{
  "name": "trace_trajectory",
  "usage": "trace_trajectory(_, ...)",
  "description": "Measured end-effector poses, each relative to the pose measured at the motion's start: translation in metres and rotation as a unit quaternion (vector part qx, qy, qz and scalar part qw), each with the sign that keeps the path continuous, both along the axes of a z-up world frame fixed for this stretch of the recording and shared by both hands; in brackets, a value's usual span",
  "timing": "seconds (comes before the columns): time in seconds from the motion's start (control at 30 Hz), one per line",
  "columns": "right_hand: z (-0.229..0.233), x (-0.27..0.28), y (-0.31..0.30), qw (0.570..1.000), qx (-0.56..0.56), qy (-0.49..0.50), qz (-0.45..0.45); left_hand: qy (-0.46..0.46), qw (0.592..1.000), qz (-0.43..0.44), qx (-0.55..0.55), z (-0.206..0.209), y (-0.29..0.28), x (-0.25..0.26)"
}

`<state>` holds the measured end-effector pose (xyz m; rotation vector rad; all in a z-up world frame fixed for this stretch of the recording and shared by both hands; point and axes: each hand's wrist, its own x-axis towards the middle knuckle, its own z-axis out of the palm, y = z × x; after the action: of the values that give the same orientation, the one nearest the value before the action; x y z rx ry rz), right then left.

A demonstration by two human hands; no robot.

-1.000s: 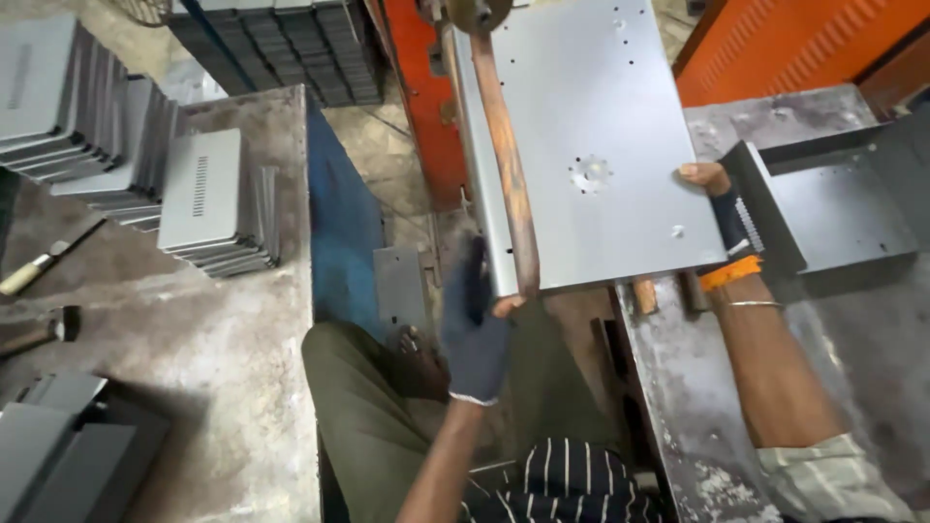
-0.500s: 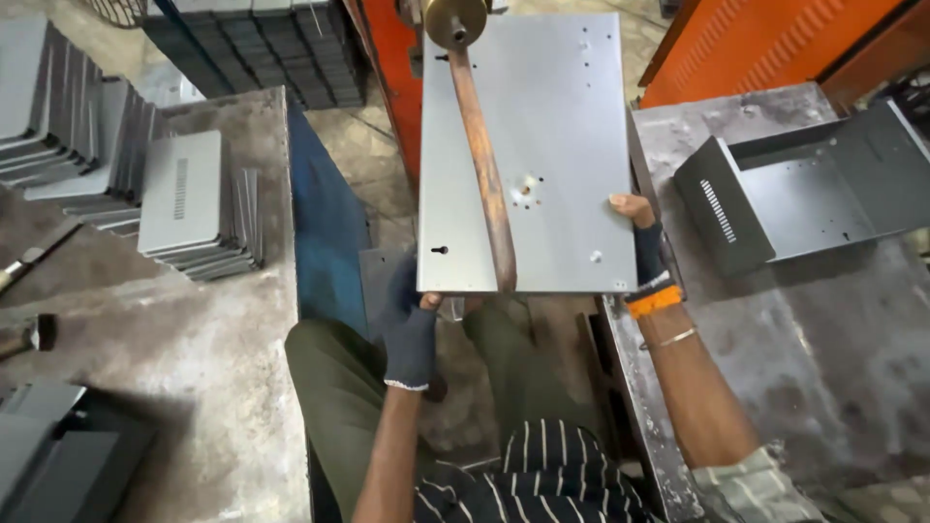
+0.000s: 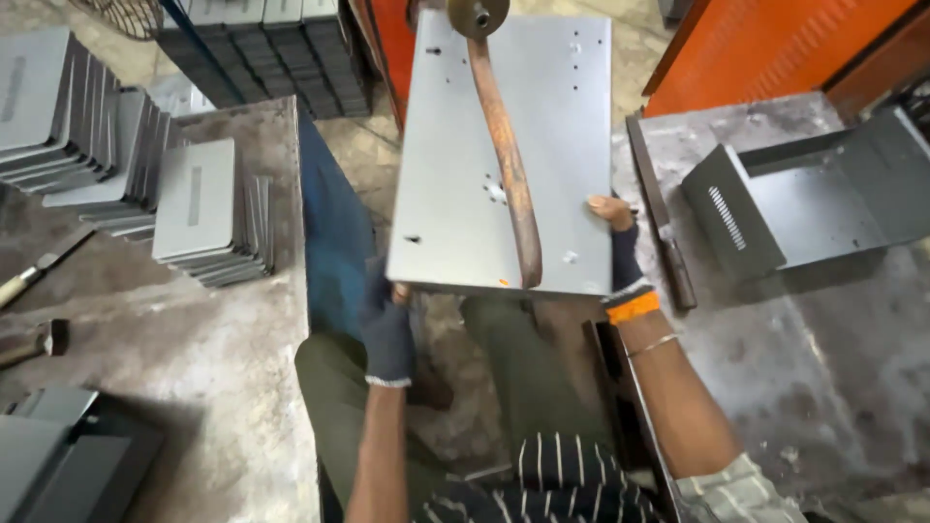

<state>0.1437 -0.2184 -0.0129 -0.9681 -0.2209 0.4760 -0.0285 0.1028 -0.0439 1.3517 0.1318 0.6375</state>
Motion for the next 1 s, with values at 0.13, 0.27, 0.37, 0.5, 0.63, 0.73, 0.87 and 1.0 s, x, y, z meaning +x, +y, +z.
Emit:
trace_trajectory(0.13,-0.021,-0.022,0.023,0.989,0.018,0.050,-0.137,0.048,0.998,0.013,-0.028,-0.003,0.011,-0.005)
trace_trajectory(0.27,-0.035,-0.016,0.034,0.989,0.060,0.048,-0.127,0.018,1.000,0.006,-0.002,-0.003,0.027,-0.001)
trace_trajectory(0.37,-0.042,-0.012,0.030,0.987,0.089,0.044,-0.127,-0.009,1.000,-0.003,-0.018,0.007,0.042,0.001)
trace_trajectory(0.5,-0.051,-0.005,0.035,0.984,0.130,0.036,-0.117,-0.009,0.999,-0.017,-0.028,-0.032,0.065,0.011)
trace_trajectory(0.63,-0.067,-0.013,0.003,0.978,0.157,0.030,-0.133,0.032,0.999,0.002,-0.036,-0.011,0.020,0.012)
trace_trajectory(0.73,-0.069,-0.013,-0.015,0.975,0.171,0.019,-0.142,0.015,0.997,0.002,-0.070,0.015,-0.046,0.017)
trace_trajectory(0.87,-0.068,-0.025,-0.018,0.978,0.097,0.095,-0.159,-0.013,0.996,0.033,-0.084,-0.040,-0.097,0.029)
trace_trajectory(1.0,-0.123,-0.030,-0.006,0.950,0.150,0.237,-0.139,0.067,0.975,-0.160,-0.137,-0.017,-0.059,0.016)
